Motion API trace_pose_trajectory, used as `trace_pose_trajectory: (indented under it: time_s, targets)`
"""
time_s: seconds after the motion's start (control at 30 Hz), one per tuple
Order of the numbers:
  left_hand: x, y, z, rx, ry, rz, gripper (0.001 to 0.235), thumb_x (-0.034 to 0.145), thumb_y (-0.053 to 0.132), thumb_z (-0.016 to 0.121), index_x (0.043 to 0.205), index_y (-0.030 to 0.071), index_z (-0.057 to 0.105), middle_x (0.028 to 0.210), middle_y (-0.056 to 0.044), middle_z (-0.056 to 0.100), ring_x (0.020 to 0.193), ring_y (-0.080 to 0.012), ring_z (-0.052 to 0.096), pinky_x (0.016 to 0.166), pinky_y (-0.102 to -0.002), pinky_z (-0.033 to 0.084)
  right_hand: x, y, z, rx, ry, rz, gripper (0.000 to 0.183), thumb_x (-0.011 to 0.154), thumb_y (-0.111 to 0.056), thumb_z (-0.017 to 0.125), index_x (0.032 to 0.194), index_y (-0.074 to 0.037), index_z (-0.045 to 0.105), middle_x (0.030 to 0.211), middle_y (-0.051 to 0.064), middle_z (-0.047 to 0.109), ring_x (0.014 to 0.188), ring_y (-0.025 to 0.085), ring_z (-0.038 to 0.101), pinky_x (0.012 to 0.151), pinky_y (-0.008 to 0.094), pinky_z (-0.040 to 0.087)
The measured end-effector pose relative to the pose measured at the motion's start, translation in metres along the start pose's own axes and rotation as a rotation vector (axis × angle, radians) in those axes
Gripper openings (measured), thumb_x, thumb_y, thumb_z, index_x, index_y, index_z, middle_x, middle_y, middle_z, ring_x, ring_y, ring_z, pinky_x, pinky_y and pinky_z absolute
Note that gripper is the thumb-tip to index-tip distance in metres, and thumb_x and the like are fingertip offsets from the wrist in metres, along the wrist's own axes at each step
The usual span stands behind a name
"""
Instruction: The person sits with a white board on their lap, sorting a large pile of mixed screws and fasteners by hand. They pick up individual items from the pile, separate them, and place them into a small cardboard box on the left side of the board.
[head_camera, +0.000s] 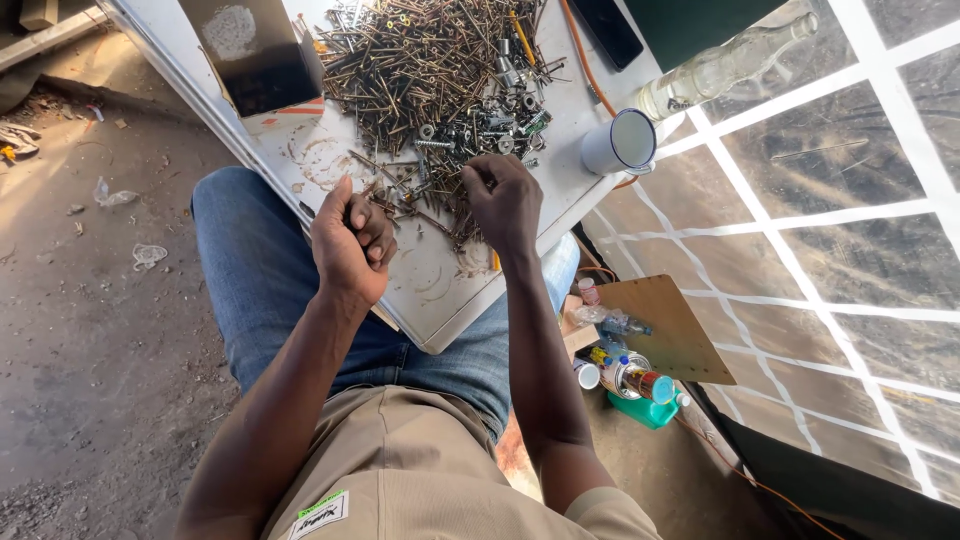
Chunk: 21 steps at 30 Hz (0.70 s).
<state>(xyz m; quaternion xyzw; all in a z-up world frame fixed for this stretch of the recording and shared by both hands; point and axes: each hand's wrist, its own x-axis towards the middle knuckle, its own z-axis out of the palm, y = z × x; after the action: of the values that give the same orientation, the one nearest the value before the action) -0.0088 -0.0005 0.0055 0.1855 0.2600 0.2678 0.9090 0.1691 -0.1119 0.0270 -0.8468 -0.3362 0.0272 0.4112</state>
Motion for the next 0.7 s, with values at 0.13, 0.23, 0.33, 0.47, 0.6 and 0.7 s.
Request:
trace_pose_trajectory:
  time_s: [0.13, 0.23, 0.33, 0.47, 0.6, 0.7]
  targets:
    - [-0.003, 0.001, 0.0, 0.015, -0.008, 0.006, 0.049, 0.11, 0.044, 0.051, 0.069, 0.018, 0.043, 0.055, 0.006, 0.026, 0.041, -0.0136, 0.035, 0.041, -0.024, 0.022, 0.005, -0.008, 0.014, -0.036, -0.035, -0.074, 0.007, 0.093, -0.016, 0.076, 0.094, -0.01, 0.079, 0.086, 0.011, 0.07, 0.079, 0.03, 0.072, 0.073, 0.045, 0.056]
    - [-0.004, 0.003, 0.001, 0.008, 0.003, 0.006, 0.05, 0.111, 0.044, 0.05, 0.069, 0.018, 0.045, 0.054, 0.006, 0.026, 0.041, -0.013, 0.036, 0.04, -0.026, 0.025, 0.007, -0.021, 0.018, -0.066, -0.081, -0.133, 0.012, 0.088, -0.023, 0.079, 0.09, -0.011, 0.078, 0.082, 0.01, 0.064, 0.076, 0.034, 0.07, 0.071, 0.05, 0.054]
    - [-0.002, 0.001, -0.002, 0.005, -0.024, 0.023, 0.048, 0.11, 0.045, 0.052, 0.071, 0.017, 0.046, 0.058, 0.007, 0.027, 0.043, -0.0141, 0.039, 0.042, -0.026, 0.025, 0.006, -0.019, 0.023, -0.218, -0.137, -0.114, 0.017, 0.081, -0.025, 0.082, 0.092, -0.015, 0.073, 0.084, 0.011, 0.062, 0.083, 0.043, 0.07, 0.074, 0.056, 0.055]
    - [-0.004, 0.002, 0.003, 0.025, -0.016, 0.023, 0.046, 0.111, 0.045, 0.049, 0.075, 0.016, 0.05, 0.06, 0.003, 0.035, 0.049, -0.016, 0.046, 0.046, -0.028, 0.029, 0.005, -0.005, 0.034, -0.319, -0.113, -0.097, 0.01, 0.082, -0.024, 0.075, 0.086, -0.016, 0.072, 0.083, 0.008, 0.06, 0.082, 0.037, 0.069, 0.073, 0.052, 0.056]
    - [-0.005, 0.001, 0.008, 0.028, 0.049, 0.016, 0.044, 0.109, 0.049, 0.051, 0.082, 0.014, 0.056, 0.066, -0.002, 0.05, 0.06, -0.0194, 0.059, 0.051, -0.029, 0.038, 0.004, -0.003, 0.037, -0.2, -0.047, -0.103, 0.004, 0.084, -0.02, 0.071, 0.084, -0.016, 0.072, 0.083, 0.007, 0.063, 0.081, 0.035, 0.07, 0.073, 0.05, 0.057]
    - [-0.002, 0.003, 0.013, -0.041, 0.087, -0.002, 0.046, 0.107, 0.05, 0.052, 0.09, 0.01, 0.066, 0.079, -0.014, 0.069, 0.076, -0.0277, 0.077, 0.061, -0.03, 0.059, -0.001, -0.027, 0.023, 0.135, -0.035, -0.043, 0.004, 0.085, -0.02, 0.073, 0.084, -0.017, 0.074, 0.083, 0.007, 0.067, 0.072, 0.023, 0.068, 0.065, 0.036, 0.054]
